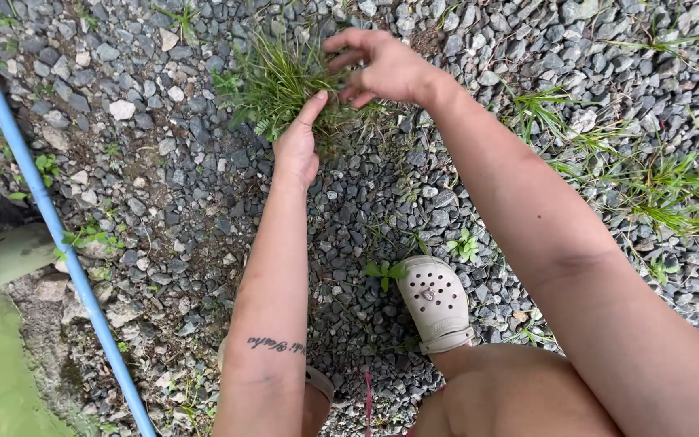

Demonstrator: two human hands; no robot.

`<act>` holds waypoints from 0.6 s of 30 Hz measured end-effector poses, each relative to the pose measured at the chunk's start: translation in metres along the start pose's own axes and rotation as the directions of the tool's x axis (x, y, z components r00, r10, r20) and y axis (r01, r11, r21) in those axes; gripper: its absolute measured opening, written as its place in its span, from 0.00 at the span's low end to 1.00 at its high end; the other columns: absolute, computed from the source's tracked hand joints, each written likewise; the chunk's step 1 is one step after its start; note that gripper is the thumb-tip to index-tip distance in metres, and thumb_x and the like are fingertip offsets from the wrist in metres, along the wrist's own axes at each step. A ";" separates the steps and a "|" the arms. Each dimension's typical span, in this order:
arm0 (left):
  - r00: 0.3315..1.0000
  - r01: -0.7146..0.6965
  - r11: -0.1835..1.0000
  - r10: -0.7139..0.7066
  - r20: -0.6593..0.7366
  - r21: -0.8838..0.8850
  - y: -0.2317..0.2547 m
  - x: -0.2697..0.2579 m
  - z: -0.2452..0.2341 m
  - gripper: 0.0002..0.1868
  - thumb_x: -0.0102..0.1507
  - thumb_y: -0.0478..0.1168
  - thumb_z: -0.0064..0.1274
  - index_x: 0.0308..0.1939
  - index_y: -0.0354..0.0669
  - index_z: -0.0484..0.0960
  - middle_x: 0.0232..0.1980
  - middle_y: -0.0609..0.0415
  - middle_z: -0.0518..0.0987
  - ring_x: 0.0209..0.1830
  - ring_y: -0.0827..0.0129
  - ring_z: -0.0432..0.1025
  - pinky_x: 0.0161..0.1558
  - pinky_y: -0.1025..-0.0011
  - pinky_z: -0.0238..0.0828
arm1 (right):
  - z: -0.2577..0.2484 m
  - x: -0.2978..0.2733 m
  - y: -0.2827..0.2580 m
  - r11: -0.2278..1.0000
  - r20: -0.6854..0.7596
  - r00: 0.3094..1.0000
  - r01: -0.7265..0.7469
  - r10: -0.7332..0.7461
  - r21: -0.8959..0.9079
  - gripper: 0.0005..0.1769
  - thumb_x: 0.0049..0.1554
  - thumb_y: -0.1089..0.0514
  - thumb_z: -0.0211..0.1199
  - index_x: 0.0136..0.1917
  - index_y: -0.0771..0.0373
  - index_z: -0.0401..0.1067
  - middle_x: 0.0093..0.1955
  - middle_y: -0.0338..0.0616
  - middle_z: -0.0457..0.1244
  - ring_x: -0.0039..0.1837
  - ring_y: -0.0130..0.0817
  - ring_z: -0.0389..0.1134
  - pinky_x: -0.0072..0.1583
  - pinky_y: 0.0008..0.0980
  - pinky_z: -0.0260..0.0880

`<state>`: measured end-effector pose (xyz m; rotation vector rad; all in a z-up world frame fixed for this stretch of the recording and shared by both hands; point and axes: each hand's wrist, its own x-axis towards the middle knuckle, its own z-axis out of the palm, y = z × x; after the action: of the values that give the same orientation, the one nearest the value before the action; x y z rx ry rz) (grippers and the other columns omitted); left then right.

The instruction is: Pulling weeds from the ground and near a water tank outdoors.

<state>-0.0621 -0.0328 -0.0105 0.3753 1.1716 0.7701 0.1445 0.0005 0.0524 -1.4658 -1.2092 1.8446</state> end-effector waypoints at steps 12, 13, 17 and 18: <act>0.978 0.064 0.996 -0.051 -0.204 0.058 -0.012 -0.006 -0.031 0.39 0.48 0.50 0.71 0.60 0.37 0.82 0.69 0.48 0.75 0.70 0.61 0.67 0.71 0.57 0.57 | -0.007 0.007 0.078 0.585 -0.011 0.987 0.084 -0.158 -0.807 0.19 0.45 0.65 0.77 0.50 0.63 0.76 0.51 0.47 0.69 0.54 0.43 0.71 0.59 0.39 0.73; 0.970 0.088 0.990 -0.060 -0.236 0.109 -0.013 -0.005 -0.033 0.42 0.48 0.51 0.72 0.63 0.36 0.79 0.72 0.47 0.71 0.73 0.61 0.62 0.73 0.55 0.51 | -0.006 0.007 0.079 0.572 0.006 0.986 0.102 -0.168 -0.814 0.17 0.46 0.64 0.77 0.49 0.63 0.76 0.51 0.47 0.69 0.54 0.44 0.71 0.59 0.39 0.73; 0.961 0.134 0.979 -0.091 -0.262 0.155 -0.019 -0.002 -0.035 0.49 0.48 0.53 0.73 0.68 0.33 0.73 0.77 0.44 0.64 0.78 0.58 0.55 0.75 0.50 0.42 | -0.004 0.008 0.090 0.511 0.016 0.981 0.114 -0.191 -0.852 0.11 0.53 0.62 0.73 0.49 0.61 0.77 0.52 0.46 0.69 0.54 0.45 0.72 0.60 0.41 0.72; 0.961 0.135 0.979 -0.091 -0.261 0.155 -0.020 -0.002 -0.035 0.49 0.48 0.53 0.73 0.68 0.33 0.73 0.77 0.44 0.64 0.78 0.58 0.55 0.75 0.50 0.42 | -0.004 0.007 0.090 0.511 0.015 0.982 0.112 -0.191 -0.852 0.11 0.53 0.62 0.73 0.49 0.61 0.77 0.52 0.46 0.69 0.54 0.45 0.72 0.60 0.41 0.72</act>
<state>-0.0878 -0.0518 -0.0344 0.3556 1.4932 0.6300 0.1589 -0.0369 -0.0289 -1.7707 -2.3164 1.0128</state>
